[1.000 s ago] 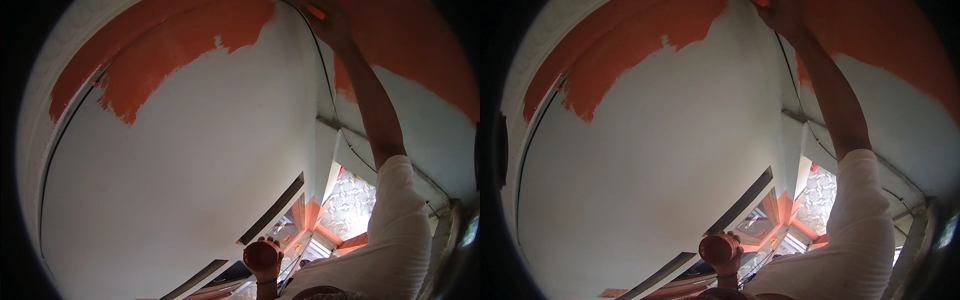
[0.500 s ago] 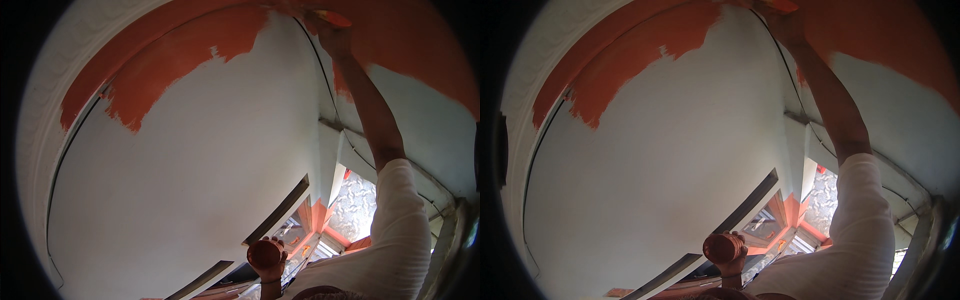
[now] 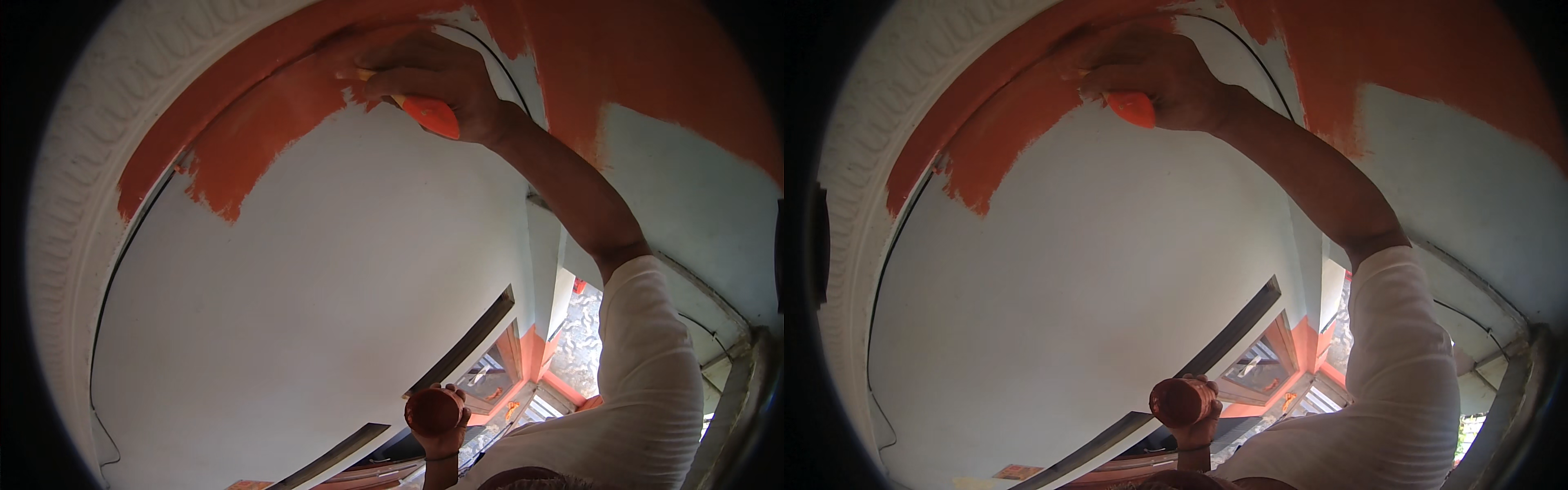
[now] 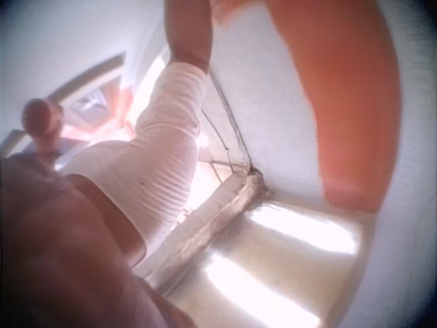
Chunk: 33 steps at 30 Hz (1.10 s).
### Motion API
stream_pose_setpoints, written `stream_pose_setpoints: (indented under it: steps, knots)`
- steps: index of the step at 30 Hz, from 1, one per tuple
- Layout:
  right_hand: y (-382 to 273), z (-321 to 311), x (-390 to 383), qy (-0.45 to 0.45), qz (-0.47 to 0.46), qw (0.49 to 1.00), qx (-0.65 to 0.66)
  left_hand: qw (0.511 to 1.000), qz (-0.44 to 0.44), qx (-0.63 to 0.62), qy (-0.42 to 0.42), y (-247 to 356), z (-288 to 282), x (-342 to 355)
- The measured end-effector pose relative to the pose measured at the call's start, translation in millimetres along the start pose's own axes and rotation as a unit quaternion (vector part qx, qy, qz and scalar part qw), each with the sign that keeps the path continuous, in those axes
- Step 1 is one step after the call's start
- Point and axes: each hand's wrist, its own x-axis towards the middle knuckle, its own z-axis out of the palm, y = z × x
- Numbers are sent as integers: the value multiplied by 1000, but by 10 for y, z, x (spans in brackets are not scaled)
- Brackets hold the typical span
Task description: The person paints a white ceiling with orange paint using a paintbrush and a small container. They repeatedly dip the brush into the container and apply paint in broad strokes across the ceiling surface.
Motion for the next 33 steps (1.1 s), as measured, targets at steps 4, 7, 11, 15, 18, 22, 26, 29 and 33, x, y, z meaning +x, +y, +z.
stream_pose_setpoints:
  steps: [4,7,11,15,18,22,26,29,33]
  knots:
    - [60,-173,32,-25,34,999,-2,1000,-4,-22,-5,2,-32,-31]
    - [434,-491,-161,-32,86,995,-25,999,3,-32,-15,-16,-80,-35]
    - [446,-514,-226,-33,87,991,-95,999,40,-28,-4,-3,120,-133]
    - [3,-66,69,29,59,990,-123,998,53,-24,3,70,108,-172]
    - [-311,343,351,30,42,987,-151,998,66,-19,4,106,124,-225]
    - [-665,673,585,34,7,993,-114,996,88,-16,-4,115,54,-214]
    - [-766,785,718,32,-58,997,-26,997,78,-21,13,112,78,-168]
    - [-681,749,694,69,-70,995,8,996,85,-5,16,121,69,-195]
    - [-231,339,305,92,95,976,175,998,52,-36,-7,131,-53,-159]
